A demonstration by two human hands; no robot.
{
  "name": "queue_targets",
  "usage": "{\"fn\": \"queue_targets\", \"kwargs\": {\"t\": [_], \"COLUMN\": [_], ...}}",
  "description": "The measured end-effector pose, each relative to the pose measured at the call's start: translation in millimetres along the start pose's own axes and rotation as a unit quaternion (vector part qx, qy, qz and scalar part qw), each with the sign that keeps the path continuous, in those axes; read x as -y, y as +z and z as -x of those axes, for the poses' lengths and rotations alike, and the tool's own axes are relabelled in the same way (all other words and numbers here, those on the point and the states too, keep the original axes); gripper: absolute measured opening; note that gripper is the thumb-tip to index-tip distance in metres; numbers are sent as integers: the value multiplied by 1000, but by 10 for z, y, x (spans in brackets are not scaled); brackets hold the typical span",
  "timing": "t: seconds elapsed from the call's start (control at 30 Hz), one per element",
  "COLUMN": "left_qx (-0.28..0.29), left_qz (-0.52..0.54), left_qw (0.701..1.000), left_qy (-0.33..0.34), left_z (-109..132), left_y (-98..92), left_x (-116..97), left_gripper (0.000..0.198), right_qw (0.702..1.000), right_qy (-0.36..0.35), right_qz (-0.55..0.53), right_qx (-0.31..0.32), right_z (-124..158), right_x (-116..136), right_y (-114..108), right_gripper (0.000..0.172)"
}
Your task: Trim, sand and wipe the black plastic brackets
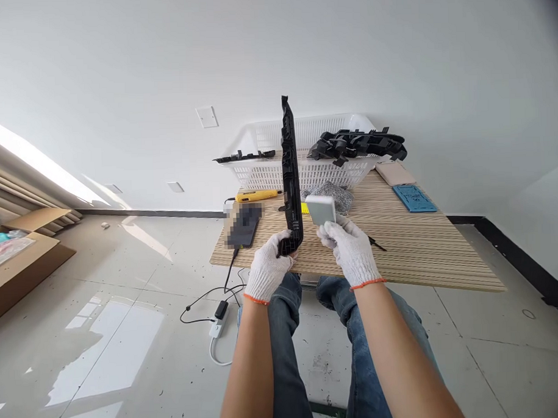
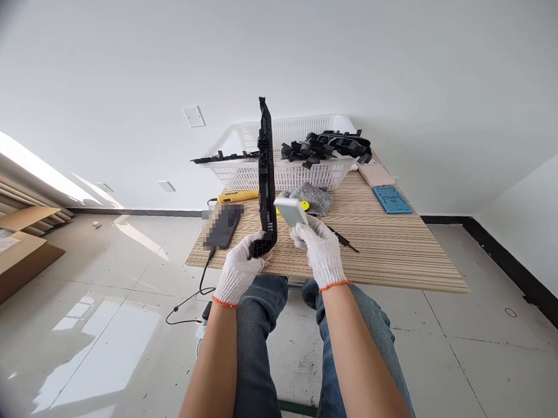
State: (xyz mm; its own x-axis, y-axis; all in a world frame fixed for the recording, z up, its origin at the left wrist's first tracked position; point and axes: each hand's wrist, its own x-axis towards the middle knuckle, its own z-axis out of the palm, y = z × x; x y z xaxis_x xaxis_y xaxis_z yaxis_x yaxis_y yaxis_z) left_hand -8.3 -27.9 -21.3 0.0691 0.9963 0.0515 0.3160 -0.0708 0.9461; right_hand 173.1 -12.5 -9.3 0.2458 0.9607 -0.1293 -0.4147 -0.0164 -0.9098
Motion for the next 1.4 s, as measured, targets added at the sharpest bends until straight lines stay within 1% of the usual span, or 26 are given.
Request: {"fn": "queue_targets", "kwargs": {"t": [0.07,0.13,0.17,0.23,0.27,0.3,0.33,0.37,0.43,0.47,0.5,0.6,0.63,0.7,0.77,0.83,0.87,0.9,1.0,1.03,1.07,1.13,1.2,1.27,1.33,1.4], "left_qx": [-1,-1,-2,2,6,8,10,11,10,9,8,3,0,-2,-1,4,5,0,-15,-18,-22,-32,-43,-42,-31,-18], "left_qz": [7,8,3,-23,-40,-57,-70,-74,-58,-43,-28,-6,-9,-31,-61,-87,-94,-99,-100,-103,-111,-144,-186,-217,-232,-237], "left_qw": [1000,1000,1000,1000,999,998,997,997,998,999,999,1000,1000,999,998,996,996,995,995,994,993,988,980,974,971,969], "left_qy": [-1,0,4,17,20,20,16,11,12,17,22,27,28,29,17,0,-4,-6,-8,-13,-22,-43,-52,-50,-55,-64], "left_z": [3,6,9,16,20,24,28,31,29,24,17,-9,-15,-16,-3,12,19,23,28,29,31,36,38,33,21,8], "left_y": [1,-4,-10,-28,-38,-46,-51,-54,-50,-46,-41,-28,-26,-21,-16,-7,0,9,48,63,78,106,127,137,137,128], "left_x": [-2,-25,-45,-95,-121,-143,-158,-164,-149,-128,-103,-37,-29,-43,-85,-128,-142,-150,-146,-143,-144,-162,-197,-238,-274,-302], "left_gripper": [47,49,50,51,49,47,44,43,43,45,47,51,52,52,46,35,32,32,48,53,57,60,58,54,52,53], "right_qw": [999,997,996,986,976,965,958,956,964,966,964,944,943,953,953,934,927,928,959,965,967,969,972,975,971,959], "right_qy": [11,25,33,45,47,47,45,41,27,17,6,-11,-11,-6,9,34,45,49,25,18,17,35,59,75,72,48], "right_qz": [29,66,86,140,176,210,233,248,246,243,250,295,292,261,251,277,290,294,263,252,243,223,195,176,195,237], "right_qx": [-30,-26,-2,76,120,151,159,151,100,83,85,148,157,151,170,223,235,222,97,73,71,100,116,110,114,149], "right_z": [15,32,43,66,75,82,84,83,73,67,62,58,61,74,93,102,97,86,32,18,11,12,23,35,44,54], "right_x": [-6,-11,-8,5,14,22,27,28,17,7,-4,-33,-38,-39,-32,-25,-24,-26,-37,-39,-39,-30,-13,6,27,48], "right_y": [-12,-34,-43,-48,-44,-35,-24,-12,5,7,5,-19,-23,-16,12,42,49,47,-15,-46,-75,-116,-124,-111,-95,-83], "right_gripper": [32,30,29,26,25,24,24,25,32,34,35,37,39,41,39,37,36,37,40,40,41,41,44,46,47,44]}}
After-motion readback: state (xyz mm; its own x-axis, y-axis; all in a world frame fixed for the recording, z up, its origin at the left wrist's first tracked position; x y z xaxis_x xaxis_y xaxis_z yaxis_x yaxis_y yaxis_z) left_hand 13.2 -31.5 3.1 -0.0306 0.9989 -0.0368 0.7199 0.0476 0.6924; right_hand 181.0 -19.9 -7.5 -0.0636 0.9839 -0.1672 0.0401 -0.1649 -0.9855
